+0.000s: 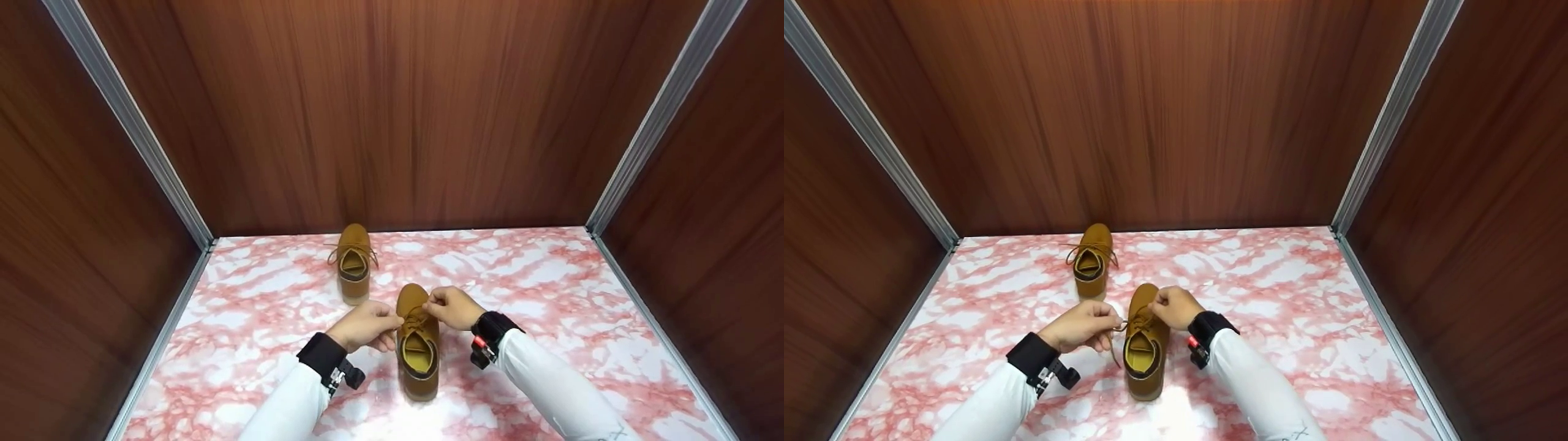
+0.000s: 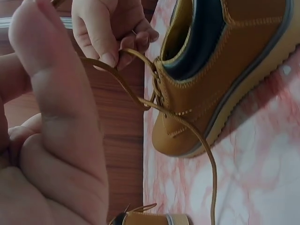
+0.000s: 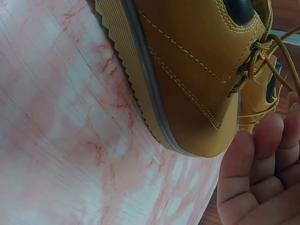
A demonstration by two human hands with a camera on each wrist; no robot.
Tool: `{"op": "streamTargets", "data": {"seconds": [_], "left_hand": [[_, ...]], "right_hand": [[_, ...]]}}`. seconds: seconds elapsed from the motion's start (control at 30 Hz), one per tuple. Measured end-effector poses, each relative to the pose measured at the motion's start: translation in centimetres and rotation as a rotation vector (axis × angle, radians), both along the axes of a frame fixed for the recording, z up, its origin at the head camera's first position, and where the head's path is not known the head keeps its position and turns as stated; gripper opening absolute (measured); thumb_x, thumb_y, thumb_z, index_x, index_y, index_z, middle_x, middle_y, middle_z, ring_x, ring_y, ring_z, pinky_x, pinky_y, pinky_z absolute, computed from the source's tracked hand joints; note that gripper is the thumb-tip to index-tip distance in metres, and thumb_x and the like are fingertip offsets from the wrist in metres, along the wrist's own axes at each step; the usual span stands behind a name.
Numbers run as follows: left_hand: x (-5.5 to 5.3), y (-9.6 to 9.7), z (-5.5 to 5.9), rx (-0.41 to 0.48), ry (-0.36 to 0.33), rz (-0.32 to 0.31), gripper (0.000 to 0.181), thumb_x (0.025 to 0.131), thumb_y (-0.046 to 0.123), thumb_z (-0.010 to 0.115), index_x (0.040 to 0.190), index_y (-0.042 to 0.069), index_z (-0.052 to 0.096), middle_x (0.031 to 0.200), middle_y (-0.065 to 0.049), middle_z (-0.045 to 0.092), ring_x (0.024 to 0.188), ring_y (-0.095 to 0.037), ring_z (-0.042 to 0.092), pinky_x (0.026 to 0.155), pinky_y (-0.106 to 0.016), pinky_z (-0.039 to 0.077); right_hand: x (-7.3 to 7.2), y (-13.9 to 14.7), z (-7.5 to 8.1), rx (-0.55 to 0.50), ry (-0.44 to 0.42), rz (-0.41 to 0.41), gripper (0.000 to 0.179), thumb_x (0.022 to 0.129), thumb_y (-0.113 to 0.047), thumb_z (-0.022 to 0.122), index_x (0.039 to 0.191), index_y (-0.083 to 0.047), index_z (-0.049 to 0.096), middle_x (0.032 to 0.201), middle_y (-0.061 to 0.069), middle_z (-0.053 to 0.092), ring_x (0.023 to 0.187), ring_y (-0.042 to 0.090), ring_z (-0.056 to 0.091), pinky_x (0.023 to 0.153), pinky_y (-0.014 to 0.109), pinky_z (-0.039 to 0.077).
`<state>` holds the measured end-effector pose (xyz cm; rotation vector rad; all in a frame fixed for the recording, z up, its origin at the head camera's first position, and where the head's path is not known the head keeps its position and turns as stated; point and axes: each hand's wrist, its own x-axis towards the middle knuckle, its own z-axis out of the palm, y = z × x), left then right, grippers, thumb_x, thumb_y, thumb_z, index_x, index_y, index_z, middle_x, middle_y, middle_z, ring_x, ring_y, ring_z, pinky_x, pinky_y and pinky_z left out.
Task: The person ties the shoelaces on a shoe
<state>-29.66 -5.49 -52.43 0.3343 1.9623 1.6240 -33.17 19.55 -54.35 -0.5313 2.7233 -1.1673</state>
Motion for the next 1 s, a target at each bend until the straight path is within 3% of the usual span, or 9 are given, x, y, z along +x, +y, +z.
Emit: {"op": "streamTargets", "data": {"seconds": [0.17,0.37,0.5,0.6,0.67,0.77,0.9,1.0], "left_hand": [[0.3,0.8,-0.3,0.042,-0.018,-0.034,0.014,0.102,0.015,0.065,0.094,0.004,0.065,0.069,-0.001,0.071,0.059,-0.008,0.071,0.053,-0.021,0.058],[0.8,1.8,-0.8,0.069,-0.040,-0.018,0.010,0.101,0.015,0.068,0.096,0.007,0.063,0.081,-0.009,0.079,0.063,-0.009,0.074,0.055,-0.021,0.059],[1.0,2.2,-1.3,-0.005,-0.017,-0.097,0.019,0.101,0.020,0.069,0.098,0.001,0.068,0.090,-0.015,0.081,0.061,-0.008,0.073,0.052,-0.020,0.057],[0.9,2.1,-1.5,-0.107,0.051,-0.146,0.032,0.099,0.029,0.072,0.099,-0.004,0.075,0.086,-0.014,0.081,0.055,-0.006,0.070,0.045,-0.018,0.051],[0.7,1.7,-1.7,-0.154,0.099,-0.117,0.036,0.098,0.032,0.073,0.099,-0.004,0.078,0.081,-0.011,0.081,0.051,-0.005,0.066,0.042,-0.016,0.045],[0.1,1.1,-2.2,-0.203,0.182,-0.006,0.031,0.097,0.029,0.073,0.094,-0.001,0.080,0.074,-0.007,0.078,0.051,-0.006,0.063,0.042,-0.015,0.041],[-0.6,0.8,-3.3,-0.217,0.273,0.152,0.018,0.097,0.019,0.071,0.095,0.002,0.077,0.082,-0.016,0.077,0.058,-0.012,0.067,0.047,-0.018,0.046],[-1.0,0.7,-3.9,-0.213,0.328,0.221,0.018,0.098,0.015,0.069,0.105,0.000,0.075,0.094,-0.021,0.076,0.065,-0.018,0.071,0.051,-0.019,0.049]], "right_hand": [[0.0,0.0,0.1,-0.007,-0.006,0.006,0.024,0.100,-0.021,0.067,0.079,-0.009,0.064,0.071,-0.008,0.052,0.067,0.008,0.048,0.062,0.022,0.040],[0.0,0.1,0.2,-0.004,-0.026,0.004,0.025,0.100,-0.021,0.067,0.079,-0.009,0.064,0.070,-0.007,0.052,0.066,0.009,0.049,0.059,0.021,0.040],[-0.1,0.2,0.3,-0.003,-0.041,0.002,0.026,0.101,-0.021,0.067,0.078,-0.009,0.063,0.069,-0.007,0.052,0.063,0.008,0.049,0.058,0.021,0.041],[0.0,0.4,0.4,0.000,-0.042,0.003,0.027,0.101,-0.023,0.067,0.078,-0.009,0.064,0.067,-0.008,0.053,0.062,0.008,0.050,0.057,0.021,0.041],[0.0,0.4,0.4,0.001,-0.038,0.006,0.028,0.101,-0.023,0.067,0.077,-0.010,0.064,0.067,-0.008,0.053,0.062,0.007,0.051,0.057,0.022,0.041],[0.1,0.4,0.3,-0.006,-0.034,0.010,0.029,0.101,-0.023,0.068,0.076,-0.008,0.064,0.065,-0.008,0.053,0.061,0.008,0.050,0.056,0.022,0.040],[0.1,0.3,0.3,-0.010,-0.034,0.012,0.029,0.101,-0.022,0.068,0.076,-0.007,0.064,0.063,-0.008,0.052,0.060,0.008,0.050,0.055,0.022,0.039],[0.1,0.2,0.5,-0.012,-0.045,0.010,0.029,0.101,-0.022,0.067,0.076,-0.009,0.064,0.064,-0.009,0.052,0.060,0.007,0.050,0.056,0.021,0.040]]}}
